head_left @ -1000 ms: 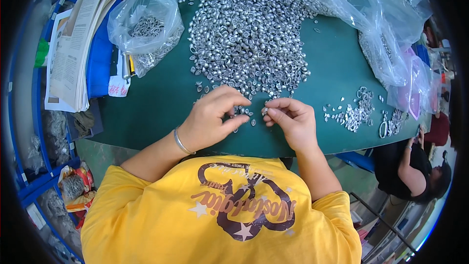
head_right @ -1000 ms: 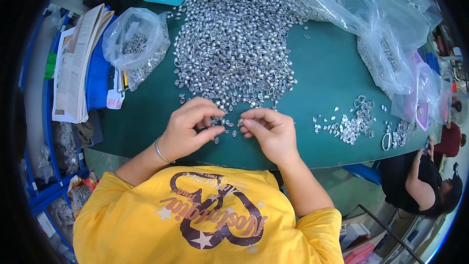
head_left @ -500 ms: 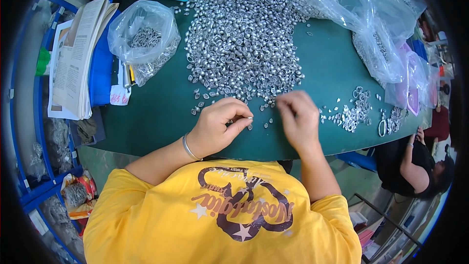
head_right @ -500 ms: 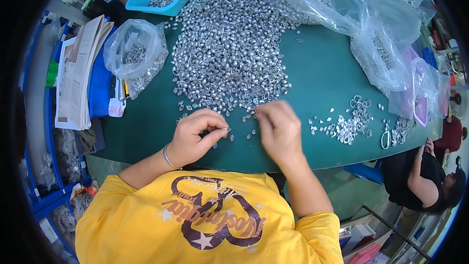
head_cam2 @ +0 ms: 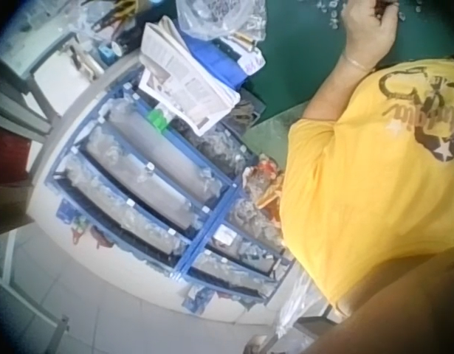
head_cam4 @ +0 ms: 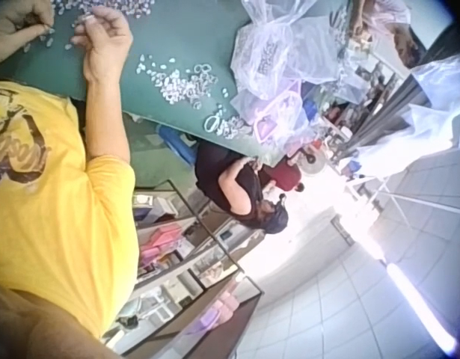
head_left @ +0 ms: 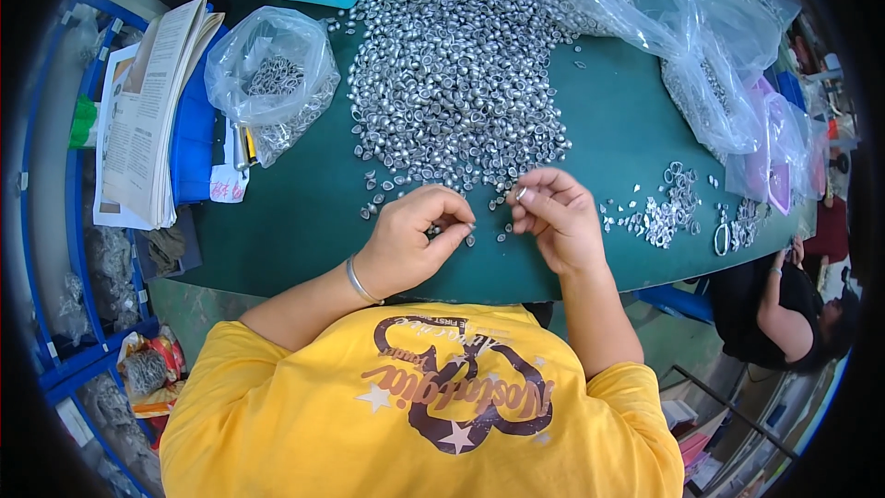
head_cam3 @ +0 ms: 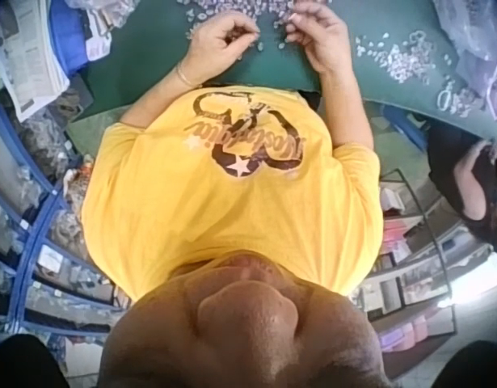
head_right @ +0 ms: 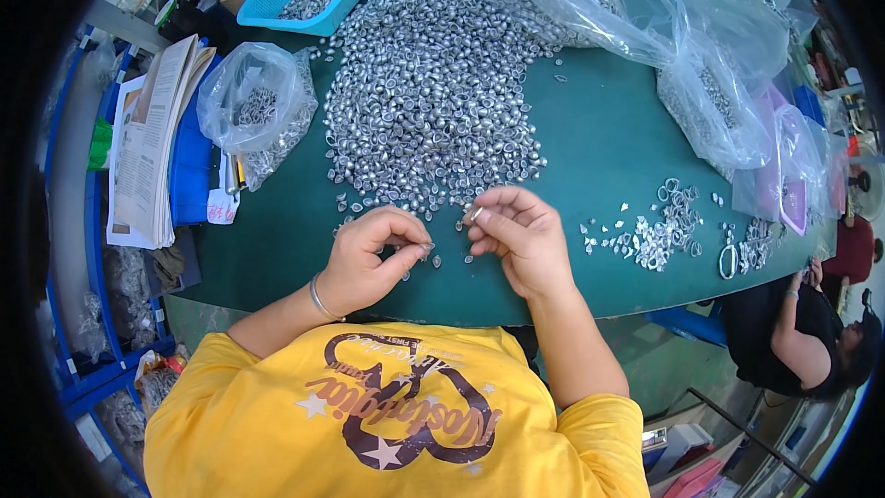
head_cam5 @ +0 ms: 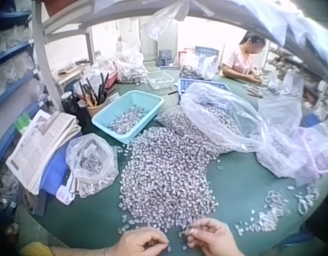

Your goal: The person sorts through a large pile of small silver metal components on a table by hand, picking up individual pieces to inspect them and grouping them together.

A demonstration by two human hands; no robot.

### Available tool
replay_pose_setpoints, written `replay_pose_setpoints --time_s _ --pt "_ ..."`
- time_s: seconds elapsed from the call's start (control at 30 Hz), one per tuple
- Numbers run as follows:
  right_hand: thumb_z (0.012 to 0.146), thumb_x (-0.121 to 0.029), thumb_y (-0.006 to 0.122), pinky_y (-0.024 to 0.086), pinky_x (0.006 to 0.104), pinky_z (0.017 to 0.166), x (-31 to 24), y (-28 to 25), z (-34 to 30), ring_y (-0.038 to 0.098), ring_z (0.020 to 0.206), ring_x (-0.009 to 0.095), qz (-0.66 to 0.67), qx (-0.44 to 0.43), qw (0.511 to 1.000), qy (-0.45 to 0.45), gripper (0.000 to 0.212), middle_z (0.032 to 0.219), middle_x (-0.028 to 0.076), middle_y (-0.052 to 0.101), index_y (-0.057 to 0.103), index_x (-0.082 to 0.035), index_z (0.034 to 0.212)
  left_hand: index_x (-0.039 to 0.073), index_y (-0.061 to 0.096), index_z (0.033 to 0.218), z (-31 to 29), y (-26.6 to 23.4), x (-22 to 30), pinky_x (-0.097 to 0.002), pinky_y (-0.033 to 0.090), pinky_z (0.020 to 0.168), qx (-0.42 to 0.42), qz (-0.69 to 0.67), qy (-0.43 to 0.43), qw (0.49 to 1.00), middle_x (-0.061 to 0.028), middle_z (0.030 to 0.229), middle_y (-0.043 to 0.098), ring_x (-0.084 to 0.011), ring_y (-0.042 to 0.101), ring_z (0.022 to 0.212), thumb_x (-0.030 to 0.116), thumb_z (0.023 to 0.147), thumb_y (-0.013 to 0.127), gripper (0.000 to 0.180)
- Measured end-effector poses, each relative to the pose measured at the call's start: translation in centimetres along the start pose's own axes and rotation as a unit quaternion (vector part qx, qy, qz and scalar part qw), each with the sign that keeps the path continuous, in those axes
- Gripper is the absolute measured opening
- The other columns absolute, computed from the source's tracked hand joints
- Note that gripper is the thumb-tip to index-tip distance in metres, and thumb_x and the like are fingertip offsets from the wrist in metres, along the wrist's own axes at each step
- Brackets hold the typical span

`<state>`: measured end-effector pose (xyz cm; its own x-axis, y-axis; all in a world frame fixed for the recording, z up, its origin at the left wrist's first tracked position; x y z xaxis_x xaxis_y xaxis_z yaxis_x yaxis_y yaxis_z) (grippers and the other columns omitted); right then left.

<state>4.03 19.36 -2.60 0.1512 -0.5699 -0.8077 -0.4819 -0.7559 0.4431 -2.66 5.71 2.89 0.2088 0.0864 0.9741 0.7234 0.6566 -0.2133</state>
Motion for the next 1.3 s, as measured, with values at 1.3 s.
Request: replay_pose_setpoints --time_s 1.3 --pt "0.082 0.004 0.056 0.049 0.0209 0.062 0.3 4.5 -0.9 0.057 0.07 0.01 -0.121 -0.108 0.986 -0.022 0.007 0.081 0.005 0.06 0.058 0.004 0.089 -0.003 0.055 0.091 -0.4 0.3 -3.3 -0.0243 0.051 0.072 -0.009 -0.287 -0.144 0.947 -0.0077 0.088 0.059 -0.0131 0.061 0.078 -0.006 0.08 0.055 0.012"
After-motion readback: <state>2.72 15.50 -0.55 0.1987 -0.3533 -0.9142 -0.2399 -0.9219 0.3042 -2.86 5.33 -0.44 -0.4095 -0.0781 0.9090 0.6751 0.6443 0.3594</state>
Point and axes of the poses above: each hand's wrist, its own z-axis towards the middle knuckle, its own y-axis out of the palm, x = y × z, the point moved 10 cm from there along z, towards the middle knuckle
